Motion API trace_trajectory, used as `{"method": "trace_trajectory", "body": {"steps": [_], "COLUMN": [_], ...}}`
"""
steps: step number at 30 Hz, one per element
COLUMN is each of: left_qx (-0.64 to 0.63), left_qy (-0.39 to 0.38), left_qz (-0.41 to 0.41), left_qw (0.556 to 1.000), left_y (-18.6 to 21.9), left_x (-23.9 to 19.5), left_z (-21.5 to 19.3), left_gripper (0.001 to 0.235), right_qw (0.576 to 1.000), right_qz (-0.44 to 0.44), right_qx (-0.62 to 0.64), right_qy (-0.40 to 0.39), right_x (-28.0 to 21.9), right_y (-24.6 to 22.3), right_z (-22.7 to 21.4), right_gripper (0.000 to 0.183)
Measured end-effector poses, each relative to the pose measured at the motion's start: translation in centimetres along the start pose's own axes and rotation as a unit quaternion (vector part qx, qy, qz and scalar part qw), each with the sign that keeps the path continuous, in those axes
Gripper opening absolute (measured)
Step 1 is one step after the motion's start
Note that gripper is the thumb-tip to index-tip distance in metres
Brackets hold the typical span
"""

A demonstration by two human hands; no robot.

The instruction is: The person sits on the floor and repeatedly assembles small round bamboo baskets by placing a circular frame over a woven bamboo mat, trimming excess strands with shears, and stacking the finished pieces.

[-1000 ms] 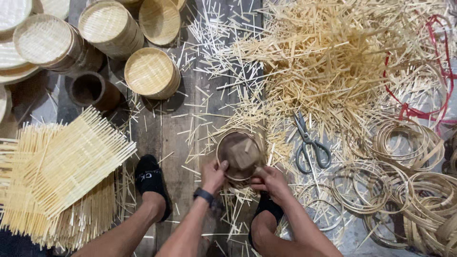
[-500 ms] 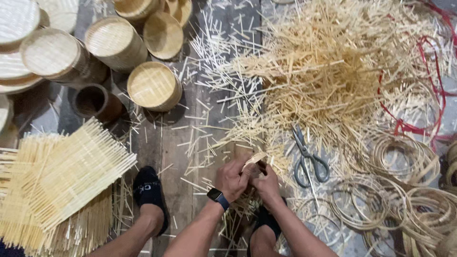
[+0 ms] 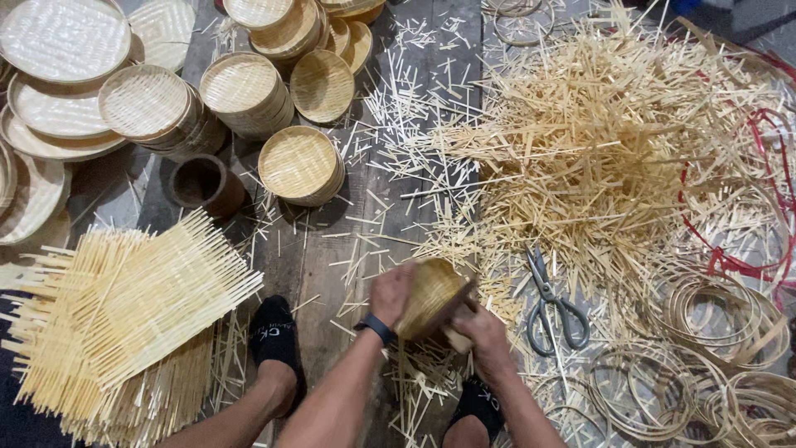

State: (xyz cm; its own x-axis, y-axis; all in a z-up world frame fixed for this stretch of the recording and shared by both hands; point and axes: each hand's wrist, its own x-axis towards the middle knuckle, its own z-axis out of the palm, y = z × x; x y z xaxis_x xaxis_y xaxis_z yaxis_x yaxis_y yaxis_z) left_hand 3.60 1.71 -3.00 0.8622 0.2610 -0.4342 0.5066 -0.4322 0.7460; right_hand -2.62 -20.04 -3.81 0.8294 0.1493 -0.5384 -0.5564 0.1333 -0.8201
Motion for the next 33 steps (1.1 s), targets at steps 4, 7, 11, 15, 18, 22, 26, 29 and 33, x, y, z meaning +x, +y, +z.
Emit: {"method": "trace_trajectory", "body": {"steps": [4,7,11,15,18,22,26,29,33], "left_qx": [0.073,0.041,0.120,0.325,0.299,0.288,0.288,0.371,0.314], "left_qy": [0.059,0.116,0.203,-0.008,0.045,-0.008,0.000,0.039,0.170], "left_qz": [-0.007,0.020,0.148,0.252,0.379,0.414,0.459,0.365,0.372], "left_qw": [0.996,0.992,0.961,0.911,0.875,0.864,0.840,0.853,0.857], "left_y": [-5.4,-7.4,-6.5,-5.1,-7.1,-10.9,-9.5,-6.5,-4.1], "left_x": [3.9,5.1,2.5,-2.8,-4.9,-3.7,3.1,10.0,15.8], "left_z": [-2.6,-3.8,-3.2,0.4,1.7,-0.3,-7.4,-13.9,-18.7], "left_gripper": [0.070,0.062,0.049,0.060,0.049,0.053,0.046,0.037,0.048], "right_qw": [0.972,0.975,0.962,0.978,0.985,0.987,0.987,0.981,0.978], "right_qz": [-0.027,-0.015,0.016,0.038,0.021,0.015,-0.011,0.009,0.018], "right_qx": [0.229,0.224,0.272,0.206,0.173,0.158,0.155,0.185,0.205], "right_qy": [-0.044,-0.002,-0.030,-0.003,0.003,-0.024,-0.047,-0.051,-0.023], "right_x": [-2.2,-3.7,-5.0,-5.3,-4.2,-5.0,-3.8,-3.6,-3.5], "right_y": [1.8,3.8,6.3,6.8,6.3,7.0,8.4,9.5,9.7], "right_z": [-3.7,-4.6,-4.2,-3.5,-3.7,-4.3,-5.0,-6.0,-6.0], "right_gripper": [0.058,0.057,0.063,0.067,0.068,0.069,0.065,0.063,0.065]}}
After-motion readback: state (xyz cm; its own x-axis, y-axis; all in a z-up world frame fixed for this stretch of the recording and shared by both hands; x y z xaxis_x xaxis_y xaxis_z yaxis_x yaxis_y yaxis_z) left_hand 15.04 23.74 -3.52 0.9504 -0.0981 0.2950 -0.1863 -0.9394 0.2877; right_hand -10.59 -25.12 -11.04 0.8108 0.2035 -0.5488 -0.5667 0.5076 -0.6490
